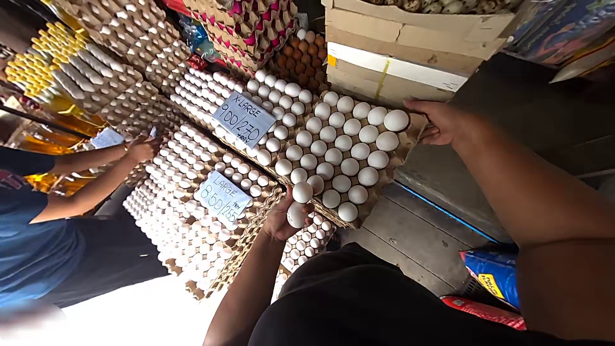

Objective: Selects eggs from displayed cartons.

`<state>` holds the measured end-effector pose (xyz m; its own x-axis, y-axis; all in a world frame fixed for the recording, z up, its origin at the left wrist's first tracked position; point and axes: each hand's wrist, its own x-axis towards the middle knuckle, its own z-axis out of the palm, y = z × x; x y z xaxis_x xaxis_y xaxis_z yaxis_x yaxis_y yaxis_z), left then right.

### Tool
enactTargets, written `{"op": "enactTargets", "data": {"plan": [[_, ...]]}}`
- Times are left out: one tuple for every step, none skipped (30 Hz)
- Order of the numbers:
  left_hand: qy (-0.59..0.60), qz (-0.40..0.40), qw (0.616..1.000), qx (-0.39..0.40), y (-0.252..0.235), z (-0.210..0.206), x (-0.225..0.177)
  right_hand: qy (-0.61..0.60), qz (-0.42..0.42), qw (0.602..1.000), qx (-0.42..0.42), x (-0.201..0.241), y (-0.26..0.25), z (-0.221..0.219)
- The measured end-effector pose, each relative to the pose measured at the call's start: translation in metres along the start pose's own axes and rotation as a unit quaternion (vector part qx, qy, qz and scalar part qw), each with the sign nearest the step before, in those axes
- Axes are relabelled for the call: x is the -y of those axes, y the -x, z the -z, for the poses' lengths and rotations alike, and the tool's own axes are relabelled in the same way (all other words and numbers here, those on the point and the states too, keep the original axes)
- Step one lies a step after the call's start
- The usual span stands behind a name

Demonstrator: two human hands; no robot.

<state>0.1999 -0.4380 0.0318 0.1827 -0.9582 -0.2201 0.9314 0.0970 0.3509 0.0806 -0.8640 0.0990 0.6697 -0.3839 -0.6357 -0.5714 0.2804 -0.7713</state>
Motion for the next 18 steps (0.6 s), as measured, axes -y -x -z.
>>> {"op": "enactTargets", "data": {"plan": [[-0.002,-0.004,1.000,0.000,0.001,-0.001,-0.001,0.007,-0.004,1.000,-0.003,0.001,0.000,0.000],[-0.001,-0.007,1.000,0.004,0.001,-0.001,-0.002,0.009,-0.008,1.000,0.002,0.002,-0.001,0.001],[0.005,-0.010,1.000,0.009,0.002,-0.001,-0.003,0.008,-0.013,1.000,0.009,0.002,-0.002,0.002],[0.010,-0.013,1.000,0.013,0.002,-0.001,-0.003,0.010,-0.018,1.000,0.009,0.003,-0.004,0.003],[0.011,-0.017,1.000,0.018,0.002,-0.001,-0.003,0.020,-0.023,1.000,0.003,0.005,-0.002,0.003],[0.015,-0.020,0.999,0.021,0.002,-0.001,-0.004,0.032,-0.027,0.999,-0.007,0.007,-0.001,0.002],[0.017,-0.022,0.999,0.021,0.003,-0.001,-0.003,0.049,-0.035,0.998,-0.016,0.009,0.000,0.001],[0.017,-0.021,0.999,0.020,0.002,-0.001,-0.003,0.067,-0.040,0.997,-0.027,0.011,0.001,-0.001],[0.016,-0.022,1.000,0.015,0.002,0.000,-0.002,0.083,-0.045,0.995,-0.029,0.013,0.002,-0.002],[0.016,-0.021,1.000,0.010,0.002,0.001,-0.001,0.096,-0.046,0.994,-0.031,0.014,0.003,-0.004],[0.014,-0.019,1.000,0.008,0.002,0.001,0.000,0.114,-0.042,0.992,-0.035,0.015,0.003,-0.006],[0.011,-0.017,1.000,0.005,0.002,0.002,0.001,0.136,-0.040,0.989,-0.040,0.017,0.004,-0.009],[0.010,-0.015,1.000,0.004,0.002,0.002,0.001,0.165,-0.039,0.984,-0.059,0.019,0.005,-0.013],[0.011,-0.014,1.000,0.004,0.002,0.003,0.001,0.193,-0.036,0.977,-0.085,0.021,0.007,-0.017],[0.013,-0.013,1.000,0.006,0.002,0.004,0.002,0.224,-0.033,0.968,-0.107,0.024,0.010,-0.022],[0.014,-0.013,1.000,0.007,0.002,0.005,0.002,0.257,-0.026,0.958,-0.123,0.027,0.013,-0.026],[0.014,-0.013,1.000,0.009,0.002,0.005,0.002,0.292,-0.018,0.947,-0.130,0.030,0.018,-0.031],[0.015,-0.013,1.000,0.011,0.002,0.005,0.003,0.327,-0.012,0.936,-0.130,0.034,0.021,-0.035]]}}
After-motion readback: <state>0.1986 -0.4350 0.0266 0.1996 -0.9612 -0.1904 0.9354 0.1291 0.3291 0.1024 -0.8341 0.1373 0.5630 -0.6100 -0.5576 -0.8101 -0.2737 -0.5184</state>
